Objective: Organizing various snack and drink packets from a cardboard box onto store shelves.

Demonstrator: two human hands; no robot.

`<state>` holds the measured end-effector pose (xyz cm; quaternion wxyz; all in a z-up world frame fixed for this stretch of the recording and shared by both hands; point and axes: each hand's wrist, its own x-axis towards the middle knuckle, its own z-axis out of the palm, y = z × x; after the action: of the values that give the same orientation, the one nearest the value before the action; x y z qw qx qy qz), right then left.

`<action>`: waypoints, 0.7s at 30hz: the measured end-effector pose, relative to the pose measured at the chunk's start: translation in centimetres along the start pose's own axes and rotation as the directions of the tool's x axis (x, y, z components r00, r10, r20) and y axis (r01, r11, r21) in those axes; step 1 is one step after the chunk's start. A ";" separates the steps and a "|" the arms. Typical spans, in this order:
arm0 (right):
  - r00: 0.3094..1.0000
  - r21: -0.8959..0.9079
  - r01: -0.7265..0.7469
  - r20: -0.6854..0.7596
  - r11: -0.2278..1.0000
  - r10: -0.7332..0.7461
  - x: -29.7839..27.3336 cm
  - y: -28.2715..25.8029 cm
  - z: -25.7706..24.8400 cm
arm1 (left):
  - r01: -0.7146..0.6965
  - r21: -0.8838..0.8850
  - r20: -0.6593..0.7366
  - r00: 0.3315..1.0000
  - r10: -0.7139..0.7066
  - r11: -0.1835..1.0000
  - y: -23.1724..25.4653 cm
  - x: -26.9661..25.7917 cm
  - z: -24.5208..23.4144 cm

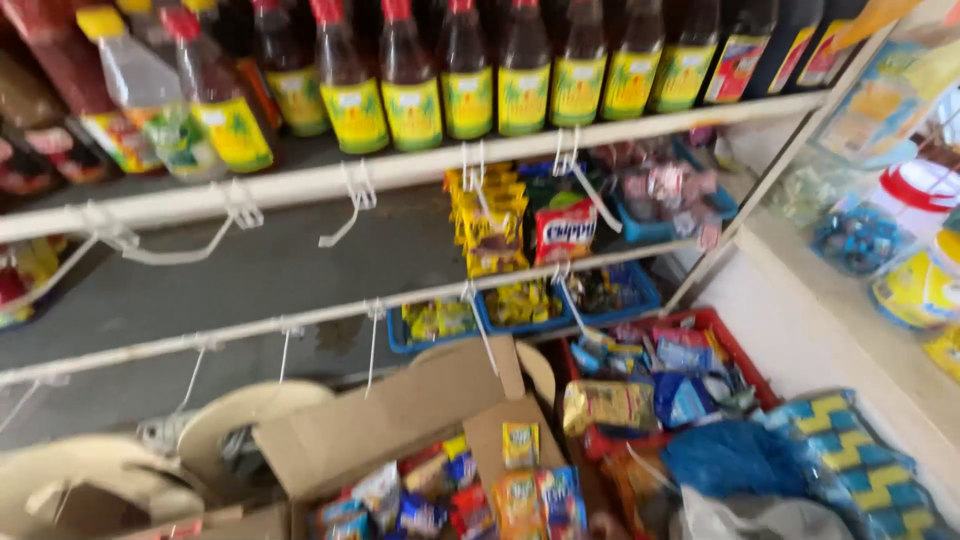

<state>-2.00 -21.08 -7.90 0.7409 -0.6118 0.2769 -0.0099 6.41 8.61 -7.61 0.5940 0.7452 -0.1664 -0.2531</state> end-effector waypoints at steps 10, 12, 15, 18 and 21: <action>0.918 0.233 -0.186 0.388 0.955 0.084 -11.9 -20.2 10.2 | 0.287 -0.584 0.009 0.938 -0.347 0.760 29.9 -8.0 -4.9; 0.908 0.122 -0.060 0.420 0.991 0.004 -12.7 -20.6 11.1 | 0.088 -0.626 -0.069 0.983 -0.168 0.774 31.2 -9.1 -5.4; 0.898 0.176 -0.105 0.440 0.979 0.018 -14.7 -25.9 14.8 | -0.010 -0.401 -0.250 0.963 -0.099 0.916 31.5 -9.7 -6.5; 0.877 0.336 -0.248 0.476 0.909 0.064 -17.6 -29.0 18.9 | -0.052 -0.239 -0.310 0.950 -0.025 0.970 30.7 -11.0 -6.6; 0.860 0.367 -0.314 0.501 0.876 0.098 -15.6 -24.0 18.8 | -0.037 -0.153 -0.387 0.922 -0.026 0.988 32.7 -11.3 -7.3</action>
<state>0.53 -4.70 22.02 0.8998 -0.3798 0.1459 0.1575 3.06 12.85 27.37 0.6727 0.7310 -0.0273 -0.1114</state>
